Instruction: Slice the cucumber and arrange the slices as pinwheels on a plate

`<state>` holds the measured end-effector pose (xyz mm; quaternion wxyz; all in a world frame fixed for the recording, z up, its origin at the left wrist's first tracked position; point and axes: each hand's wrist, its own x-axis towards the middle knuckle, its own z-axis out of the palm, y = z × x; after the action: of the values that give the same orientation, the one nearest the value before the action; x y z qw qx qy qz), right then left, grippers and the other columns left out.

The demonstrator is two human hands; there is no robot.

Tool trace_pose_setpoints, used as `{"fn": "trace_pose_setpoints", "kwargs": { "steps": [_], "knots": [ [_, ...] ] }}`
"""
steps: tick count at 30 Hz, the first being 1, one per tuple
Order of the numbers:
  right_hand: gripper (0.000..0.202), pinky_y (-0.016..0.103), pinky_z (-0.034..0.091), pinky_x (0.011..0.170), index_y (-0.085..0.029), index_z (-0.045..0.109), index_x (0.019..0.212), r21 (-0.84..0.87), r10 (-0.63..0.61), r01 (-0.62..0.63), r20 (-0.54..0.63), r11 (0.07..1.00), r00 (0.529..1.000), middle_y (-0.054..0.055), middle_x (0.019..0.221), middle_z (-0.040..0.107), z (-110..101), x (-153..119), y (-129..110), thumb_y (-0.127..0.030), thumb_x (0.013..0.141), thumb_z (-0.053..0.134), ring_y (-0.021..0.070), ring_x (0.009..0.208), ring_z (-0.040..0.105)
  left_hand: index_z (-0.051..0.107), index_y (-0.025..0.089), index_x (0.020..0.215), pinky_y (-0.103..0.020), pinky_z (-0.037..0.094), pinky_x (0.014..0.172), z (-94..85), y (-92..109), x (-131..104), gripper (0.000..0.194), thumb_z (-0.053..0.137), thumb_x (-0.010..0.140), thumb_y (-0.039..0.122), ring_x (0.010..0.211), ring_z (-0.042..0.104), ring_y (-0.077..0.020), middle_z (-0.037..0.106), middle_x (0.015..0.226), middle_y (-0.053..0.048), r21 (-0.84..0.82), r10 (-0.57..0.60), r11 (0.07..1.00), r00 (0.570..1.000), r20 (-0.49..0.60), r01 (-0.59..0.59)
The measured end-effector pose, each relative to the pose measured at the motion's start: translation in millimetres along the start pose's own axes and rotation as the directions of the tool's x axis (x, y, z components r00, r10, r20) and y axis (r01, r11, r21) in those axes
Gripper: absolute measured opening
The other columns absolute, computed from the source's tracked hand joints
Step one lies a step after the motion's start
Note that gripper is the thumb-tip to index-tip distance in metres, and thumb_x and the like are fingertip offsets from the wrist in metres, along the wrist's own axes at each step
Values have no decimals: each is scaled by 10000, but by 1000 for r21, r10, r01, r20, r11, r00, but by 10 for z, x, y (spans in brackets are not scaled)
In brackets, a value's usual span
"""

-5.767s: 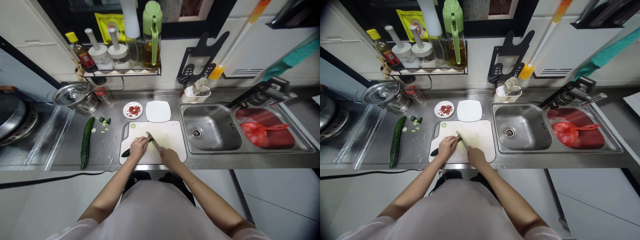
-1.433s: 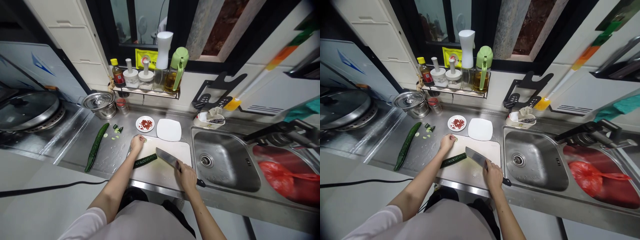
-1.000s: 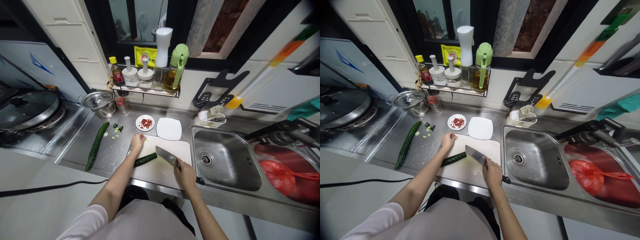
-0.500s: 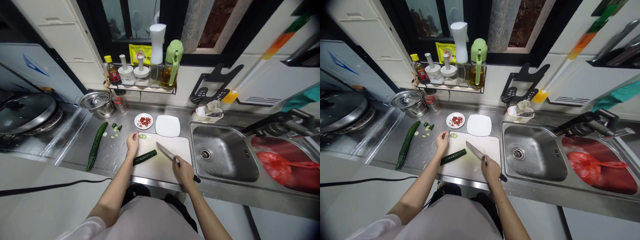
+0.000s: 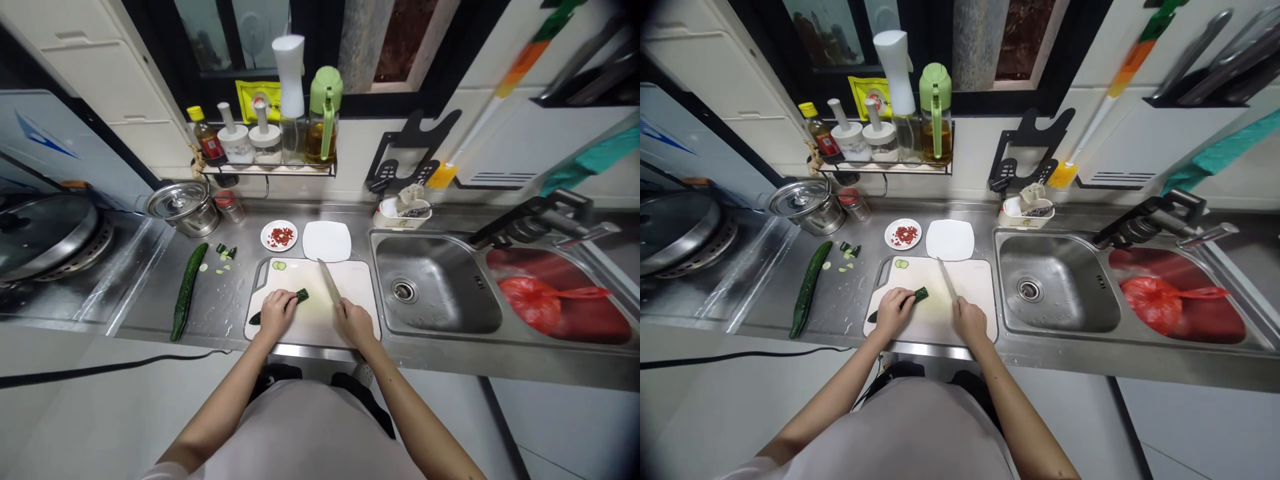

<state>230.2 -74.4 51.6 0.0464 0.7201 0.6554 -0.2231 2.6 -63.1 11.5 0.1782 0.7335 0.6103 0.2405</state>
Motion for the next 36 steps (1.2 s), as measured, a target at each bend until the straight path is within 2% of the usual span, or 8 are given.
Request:
{"fn": "trace_pose_setpoints", "kwargs": {
  "steps": [7,11,15,24,27,30,36],
  "knots": [
    [332,262,335,669,-207,541,1214,14,-75,74,41,997,996,70,959,713,-23,-55,-161,-323,1015,301,196,859,656,667,292,1184,-365,431,936,69,48,83,304,576,903,359,1054,563,-219,649,1141,-65,115,128,983,982,140,-145],
    [323,259,343,684,-199,532,1208,16,-116,115,72,993,991,78,965,706,4,-85,-237,-321,1017,300,195,866,652,665,293,1202,-358,443,943,97,-6,127,308,531,925,296,1047,563,-217,651,1165,-64,127,133,980,980,148,-152],
    [342,262,350,687,-189,527,1225,21,-142,141,68,990,988,82,946,706,51,-115,-284,-312,1022,281,205,869,655,658,277,1223,-341,453,936,67,-80,211,326,491,946,316,1028,579,-212,666,1155,-65,121,155,977,973,169,-176],
    [352,269,374,689,-184,526,1241,23,-155,153,65,988,986,88,941,707,74,-123,-311,-301,1013,285,211,871,659,682,275,1193,-276,480,903,-61,-110,243,318,470,961,325,1000,646,-179,717,1075,-48,-39,176,984,946,274,-172],
    [358,273,385,698,-188,523,1249,24,-162,160,84,987,983,92,954,705,51,-120,-330,-306,1011,283,216,884,660,687,297,1190,-267,485,882,-75,-126,230,314,477,959,331,1001,653,-179,721,1105,-31,-30,165,986,951,260,-163],
    [371,280,399,720,-185,513,1263,21,-166,165,102,986,981,102,974,702,49,-115,-356,-312,1013,270,221,900,659,692,309,1180,-273,485,862,-34,-162,217,301,493,954,311,999,641,-183,711,1116,-33,56,165,982,965,205,-180],
    [374,293,424,740,-186,489,1279,-6,-178,180,124,984,976,110,975,697,75,-114,-399,-324,1017,262,228,904,663,656,307,1235,-270,487,812,48,-259,200,329,487,959,255,934,618,-160,692,1102,-30,152,256,947,951,174,-283]
  ]
}}
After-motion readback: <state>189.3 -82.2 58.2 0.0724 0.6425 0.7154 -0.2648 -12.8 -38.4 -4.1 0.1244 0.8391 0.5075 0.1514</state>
